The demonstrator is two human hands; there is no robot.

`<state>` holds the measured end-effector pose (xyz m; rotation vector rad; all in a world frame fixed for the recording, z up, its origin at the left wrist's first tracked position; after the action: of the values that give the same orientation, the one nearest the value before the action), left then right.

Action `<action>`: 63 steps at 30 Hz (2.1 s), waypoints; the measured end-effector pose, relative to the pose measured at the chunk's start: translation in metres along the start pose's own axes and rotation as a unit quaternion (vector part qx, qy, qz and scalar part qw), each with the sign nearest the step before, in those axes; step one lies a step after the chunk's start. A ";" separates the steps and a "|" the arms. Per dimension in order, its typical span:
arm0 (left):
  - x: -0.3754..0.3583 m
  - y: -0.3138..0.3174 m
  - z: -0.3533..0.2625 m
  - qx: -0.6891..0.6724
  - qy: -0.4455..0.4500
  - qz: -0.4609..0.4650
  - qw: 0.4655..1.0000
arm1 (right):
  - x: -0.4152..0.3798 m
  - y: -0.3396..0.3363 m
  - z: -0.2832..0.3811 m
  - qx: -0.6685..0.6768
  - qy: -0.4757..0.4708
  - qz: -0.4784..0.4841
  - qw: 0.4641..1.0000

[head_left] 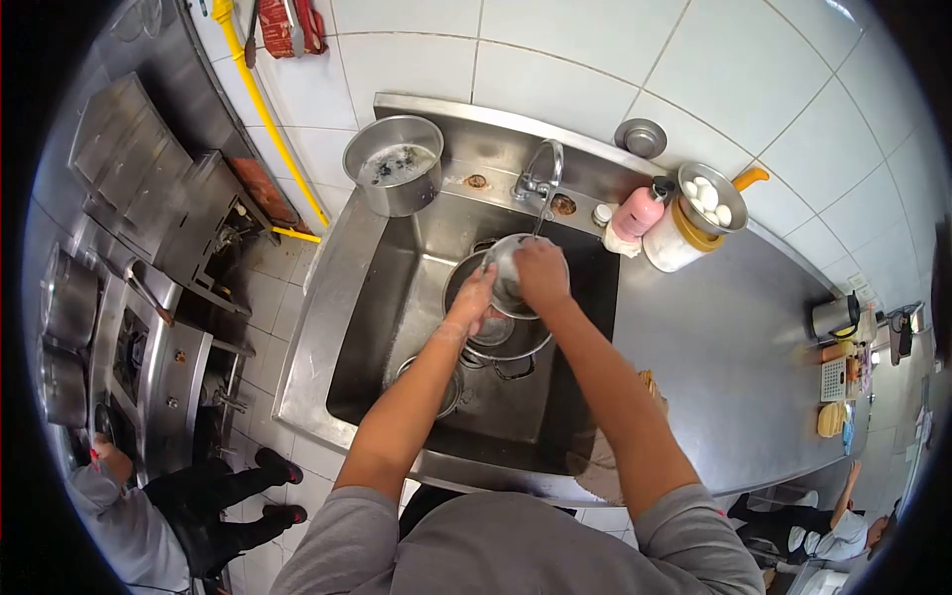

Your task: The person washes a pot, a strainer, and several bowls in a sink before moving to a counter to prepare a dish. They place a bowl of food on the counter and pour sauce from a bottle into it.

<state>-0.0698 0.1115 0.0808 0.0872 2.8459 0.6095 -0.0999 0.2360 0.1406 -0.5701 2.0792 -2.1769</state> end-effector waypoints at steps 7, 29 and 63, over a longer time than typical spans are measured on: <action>0.024 -0.054 -0.069 0.355 -0.085 0.157 0.918 | -0.018 -0.016 0.002 0.093 -0.229 0.027 0.969; -0.011 -0.083 0.151 -0.183 -0.041 -0.109 0.976 | -0.082 0.026 0.049 0.886 0.201 0.264 0.324; -0.056 -0.206 0.135 0.785 -0.087 0.174 0.587 | -0.205 0.036 0.000 0.725 0.421 0.129 0.530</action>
<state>0.0147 -0.0281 -0.1116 0.8763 2.1329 -1.8500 0.0832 0.2966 0.0616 1.0168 -0.3692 -3.0309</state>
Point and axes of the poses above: each hand's wrist, its own x-axis towards the middle knuckle, its own y-axis out of the palm, z = x × y, the point moved 4 cm from there along x, towards the middle knuckle, and after that the axes turned 12 degrees about y, right-handed, at the moved point
